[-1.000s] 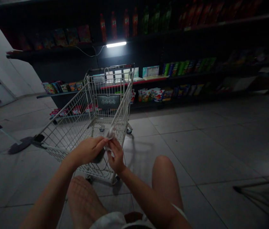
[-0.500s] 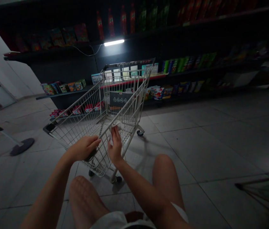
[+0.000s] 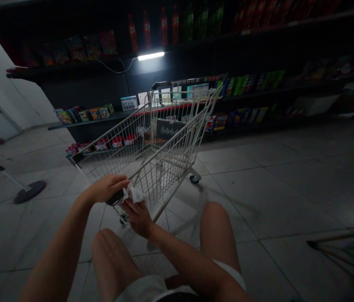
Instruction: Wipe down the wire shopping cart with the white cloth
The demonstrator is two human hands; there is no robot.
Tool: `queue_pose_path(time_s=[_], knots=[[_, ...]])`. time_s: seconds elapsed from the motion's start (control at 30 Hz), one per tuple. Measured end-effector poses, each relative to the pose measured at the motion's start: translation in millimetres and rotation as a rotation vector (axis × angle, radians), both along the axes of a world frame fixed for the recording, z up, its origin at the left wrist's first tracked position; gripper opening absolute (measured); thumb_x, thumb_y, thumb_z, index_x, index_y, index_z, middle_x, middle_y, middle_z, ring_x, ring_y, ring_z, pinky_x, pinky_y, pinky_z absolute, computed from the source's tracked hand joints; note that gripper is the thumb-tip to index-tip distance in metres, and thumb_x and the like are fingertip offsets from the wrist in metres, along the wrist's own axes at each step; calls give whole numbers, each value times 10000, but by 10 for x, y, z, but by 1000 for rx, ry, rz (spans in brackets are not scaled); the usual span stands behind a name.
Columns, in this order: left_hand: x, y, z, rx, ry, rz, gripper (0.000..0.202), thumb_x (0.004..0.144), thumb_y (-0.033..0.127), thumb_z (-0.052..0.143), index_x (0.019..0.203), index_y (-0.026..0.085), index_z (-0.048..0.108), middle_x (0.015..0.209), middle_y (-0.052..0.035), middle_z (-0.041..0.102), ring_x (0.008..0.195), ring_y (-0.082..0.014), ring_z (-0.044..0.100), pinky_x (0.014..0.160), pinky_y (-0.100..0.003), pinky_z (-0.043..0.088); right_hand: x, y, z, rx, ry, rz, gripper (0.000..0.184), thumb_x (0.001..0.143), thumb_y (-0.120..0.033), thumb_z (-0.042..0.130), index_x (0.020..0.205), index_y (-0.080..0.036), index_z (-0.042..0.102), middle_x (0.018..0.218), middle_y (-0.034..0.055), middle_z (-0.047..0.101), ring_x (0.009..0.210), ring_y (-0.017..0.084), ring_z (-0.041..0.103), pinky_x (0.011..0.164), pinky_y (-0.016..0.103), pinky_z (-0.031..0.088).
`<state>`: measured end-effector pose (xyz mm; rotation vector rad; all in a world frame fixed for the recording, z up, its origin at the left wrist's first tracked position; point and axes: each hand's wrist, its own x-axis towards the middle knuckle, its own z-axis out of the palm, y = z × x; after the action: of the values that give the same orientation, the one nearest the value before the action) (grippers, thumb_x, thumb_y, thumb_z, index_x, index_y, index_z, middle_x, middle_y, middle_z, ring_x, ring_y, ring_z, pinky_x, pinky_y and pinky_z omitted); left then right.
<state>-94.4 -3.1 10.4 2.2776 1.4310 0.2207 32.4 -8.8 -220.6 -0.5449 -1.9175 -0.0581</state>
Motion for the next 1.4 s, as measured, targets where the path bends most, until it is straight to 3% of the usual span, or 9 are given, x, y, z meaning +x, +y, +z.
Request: queue_pose_path(time_s=[0.13, 0.3, 0.53, 0.63, 0.8, 0.9, 1.0, 1.17, 1.4], knots=[[-79, 30, 0, -65, -36, 9, 473, 921, 575, 358, 777, 170, 556, 687, 0, 549, 654, -135, 508, 630, -263, 414, 360, 239, -148, 56, -154, 148, 294, 957, -198, 515, 1202, -271, 659, 1148, -7, 711, 1225, 129, 565, 1126, 320, 436], [-144, 70, 13, -96, -55, 21, 498, 912, 600, 365, 782, 164, 566, 677, -8, 564, 629, -134, 519, 601, -263, 421, 906, 667, 18, -145, -152, 54, 290, 962, -364, 533, 1176, -196, 633, 1221, 77, 643, 1124, 172, 608, 1034, 424, 484], [-98, 132, 3, -100, -92, 10, 450, 906, 562, 406, 758, 166, 561, 651, 6, 543, 616, -126, 521, 601, -255, 426, 544, 541, -93, -65, -5, 122, 272, 888, -172, 478, 1034, -222, 702, 1044, 93, 666, 1075, 203, 580, 1033, 446, 456], [-112, 137, -11, -93, -81, 2, 447, 912, 557, 403, 764, 167, 565, 642, 11, 526, 609, -121, 499, 585, -248, 408, 495, 330, 99, -110, 137, 264, 219, 834, -196, 519, 990, -195, 672, 996, 101, 661, 1018, 207, 592, 939, 405, 509], [-125, 133, -14, -112, -61, -5, 450, 920, 559, 390, 780, 169, 568, 650, 8, 526, 601, -118, 489, 561, -242, 387, 835, 316, 569, -298, 149, 500, 257, 740, -102, 501, 924, -195, 655, 889, 45, 691, 879, 156, 640, 821, 293, 538], [-101, 130, 1, -114, -68, -7, 441, 922, 550, 388, 734, 176, 529, 642, 8, 521, 595, -116, 483, 564, -244, 389, 899, 570, 589, -378, 337, 167, 241, 776, -116, 475, 939, -190, 637, 911, 53, 666, 891, 167, 618, 836, 318, 526], [-72, 126, 14, -87, -45, -17, 449, 926, 548, 372, 736, 174, 533, 633, 12, 505, 591, -116, 476, 578, -252, 394, 769, 780, 382, -283, 441, -149, 289, 855, -189, 455, 1109, -175, 594, 1034, 102, 604, 1032, 211, 553, 944, 408, 493], [-66, 125, 6, -60, -51, -29, 465, 933, 552, 366, 770, 168, 570, 632, 12, 516, 597, -116, 475, 575, -246, 391, 604, 821, 33, -209, 303, -210, 579, 899, -337, 509, 1433, -155, 378, 1336, 177, 438, 1275, 274, 422, 1077, 480, 411], [-90, 158, -5, -79, -79, -20, 445, 921, 546, 392, 759, 169, 564, 641, 4, 537, 600, -121, 488, 566, -246, 388, 670, 770, 48, -239, 278, -195, 352, 932, -289, 405, 1182, -179, 627, 1148, 137, 606, 1123, 259, 526, 1028, 466, 416]])
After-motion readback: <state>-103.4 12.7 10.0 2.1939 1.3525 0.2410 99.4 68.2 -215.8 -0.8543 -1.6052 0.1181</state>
